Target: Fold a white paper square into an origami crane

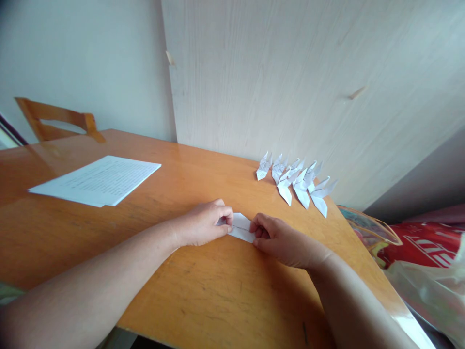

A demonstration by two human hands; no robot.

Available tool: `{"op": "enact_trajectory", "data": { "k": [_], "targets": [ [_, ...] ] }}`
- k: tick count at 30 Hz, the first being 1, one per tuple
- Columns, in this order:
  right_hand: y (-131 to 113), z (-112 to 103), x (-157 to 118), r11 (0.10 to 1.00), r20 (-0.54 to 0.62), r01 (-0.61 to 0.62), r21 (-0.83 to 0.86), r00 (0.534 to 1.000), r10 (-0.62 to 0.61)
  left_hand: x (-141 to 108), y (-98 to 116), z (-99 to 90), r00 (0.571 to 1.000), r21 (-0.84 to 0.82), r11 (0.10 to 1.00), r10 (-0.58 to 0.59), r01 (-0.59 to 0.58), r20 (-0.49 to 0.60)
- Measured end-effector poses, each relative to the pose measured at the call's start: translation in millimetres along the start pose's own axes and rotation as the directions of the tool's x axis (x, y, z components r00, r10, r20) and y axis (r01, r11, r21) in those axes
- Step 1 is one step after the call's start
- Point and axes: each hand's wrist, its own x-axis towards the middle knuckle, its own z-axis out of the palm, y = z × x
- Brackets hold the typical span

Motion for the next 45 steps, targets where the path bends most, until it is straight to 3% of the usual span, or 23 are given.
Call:
{"op": "enact_trajectory", "data": {
  "k": [4,13,24,37,45],
  "targets": [
    [-5.5,2.1,-2.0,1.000,-0.021,-0.022,0.020,1.000,0.022,0.3,0.3,-0.3,1.000,0.009,1.000,-0.019,0.019,0.003],
    [-14.5,26.9,21.0,0.937,-0.304,-0.260,-0.233,0.935,0.184,-0.8,1.5,-0.7,1.000,0.000,1.000,-0.019,0.019,0.003],
    [-11.0,25.6,27.0,0.927,-0.270,-0.277,-0.255,0.941,0.207,2.2,-5.8,-9.0,0.998,-0.142,0.989,-0.029,0.036,0.048],
    [-10.5,25.9,26.8,0.919,-0.276,-0.285,-0.272,0.938,0.209,1.0,-11.2,-3.9,0.999,-0.130,0.991,-0.010,0.015,0.045],
    [-11.7,24.8,26.1,0.925,-0.263,-0.277,-0.261,0.942,0.208,-1.6,-10.7,-14.9,0.992,-0.146,0.989,-0.016,0.035,0.129]
  ]
}}
